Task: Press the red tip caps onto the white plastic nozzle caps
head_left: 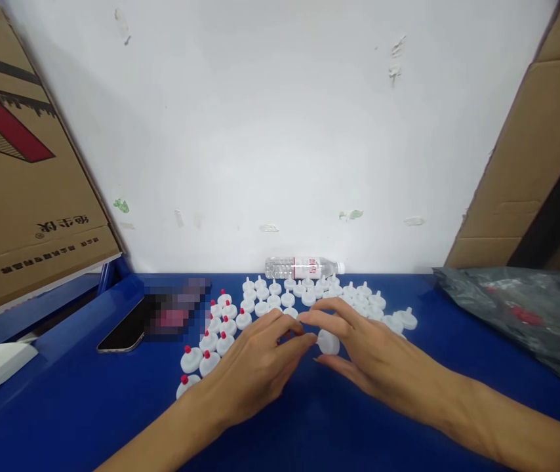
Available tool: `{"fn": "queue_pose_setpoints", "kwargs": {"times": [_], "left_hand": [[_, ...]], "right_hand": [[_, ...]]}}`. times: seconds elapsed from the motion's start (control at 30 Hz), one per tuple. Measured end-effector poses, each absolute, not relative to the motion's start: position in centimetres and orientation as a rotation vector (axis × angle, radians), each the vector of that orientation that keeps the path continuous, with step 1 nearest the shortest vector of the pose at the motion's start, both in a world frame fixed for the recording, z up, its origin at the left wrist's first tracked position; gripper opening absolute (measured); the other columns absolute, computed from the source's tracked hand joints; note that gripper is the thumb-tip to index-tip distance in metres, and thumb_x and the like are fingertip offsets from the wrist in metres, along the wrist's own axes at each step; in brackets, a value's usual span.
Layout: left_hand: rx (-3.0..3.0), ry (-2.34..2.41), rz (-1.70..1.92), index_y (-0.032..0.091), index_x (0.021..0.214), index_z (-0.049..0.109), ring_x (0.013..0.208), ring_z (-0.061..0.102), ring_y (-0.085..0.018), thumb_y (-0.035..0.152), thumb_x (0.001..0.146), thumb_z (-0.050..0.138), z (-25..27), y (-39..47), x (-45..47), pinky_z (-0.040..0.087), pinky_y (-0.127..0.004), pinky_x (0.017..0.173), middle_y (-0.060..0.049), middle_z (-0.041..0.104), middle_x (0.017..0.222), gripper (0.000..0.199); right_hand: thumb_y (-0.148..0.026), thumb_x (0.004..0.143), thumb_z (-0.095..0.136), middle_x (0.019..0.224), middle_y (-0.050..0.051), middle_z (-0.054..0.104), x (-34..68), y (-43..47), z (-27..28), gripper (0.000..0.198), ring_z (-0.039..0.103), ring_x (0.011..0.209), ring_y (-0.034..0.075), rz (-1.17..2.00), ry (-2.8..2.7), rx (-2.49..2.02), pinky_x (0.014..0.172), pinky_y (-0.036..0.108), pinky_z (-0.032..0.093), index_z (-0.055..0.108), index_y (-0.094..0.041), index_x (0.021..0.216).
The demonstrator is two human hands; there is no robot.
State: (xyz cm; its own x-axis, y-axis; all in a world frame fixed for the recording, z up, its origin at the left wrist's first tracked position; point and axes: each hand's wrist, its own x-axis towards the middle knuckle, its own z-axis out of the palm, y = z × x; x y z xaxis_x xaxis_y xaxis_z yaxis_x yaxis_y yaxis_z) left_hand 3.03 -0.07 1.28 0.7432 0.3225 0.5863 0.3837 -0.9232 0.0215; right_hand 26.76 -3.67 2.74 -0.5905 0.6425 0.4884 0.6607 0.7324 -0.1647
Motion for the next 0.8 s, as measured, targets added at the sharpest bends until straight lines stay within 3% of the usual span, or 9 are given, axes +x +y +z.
{"fn": "queue_pose_setpoints", "kwargs": {"times": [0.23, 0.47, 0.63, 0.8], "left_hand": [[-2.79, -0.619, -0.92, 0.017, 0.103, 0.063, 0.076, 0.045, -0.017, -0.001, 0.096, 0.044, 1.48, -0.25, 3.15, 0.036, -0.029, 0.065, -0.004, 0.054, 0.086, 0.028], [-2.827, -0.566, -1.132, 0.021, 0.117, 0.059, 0.082, 0.054, -0.017, 0.01, 0.104, 0.049, 1.69, 0.0, 3.2, 0.044, -0.028, 0.069, -0.005, 0.064, 0.099, 0.02], [-2.859, -0.643, -1.106, 0.021, 0.11, 0.061, 0.086, 0.058, -0.018, 0.015, 0.107, 0.044, 1.59, -0.09, 3.24, 0.047, -0.028, 0.07, -0.005, 0.066, 0.1, 0.018], [-2.996, -0.669, -1.041, 0.019, 0.109, 0.062, 0.086, 0.057, -0.018, 0.012, 0.105, 0.04, 1.81, -0.63, 3.09, 0.047, -0.029, 0.07, -0.006, 0.064, 0.101, 0.023]], "right_hand": [[-0.006, 0.083, 0.076, 0.128, 0.009, 0.059, 26.58, -3.89, 2.69, 0.093, 0.071, 0.081, 0.02, -0.181, -2.424, -0.89, 0.068, 0.038, 0.066, 0.026, -0.032, 0.157], [-0.014, 0.1, 0.059, 0.128, 0.011, 0.057, 26.68, -3.52, 2.52, 0.051, 0.066, 0.099, 0.017, -0.367, -2.272, -0.698, 0.077, 0.031, 0.062, 0.04, -0.024, 0.146], [-0.003, 0.094, 0.063, 0.121, 0.007, 0.063, 26.58, -4.17, 2.85, 0.051, 0.061, 0.111, 0.015, -0.384, -2.248, -0.539, 0.092, 0.027, 0.057, 0.05, -0.021, 0.14], [-0.002, 0.093, 0.064, 0.117, 0.007, 0.065, 26.53, -4.39, 2.68, 0.043, 0.063, 0.104, 0.015, -0.392, -2.217, -0.511, 0.087, 0.027, 0.058, 0.058, -0.019, 0.133]]}}
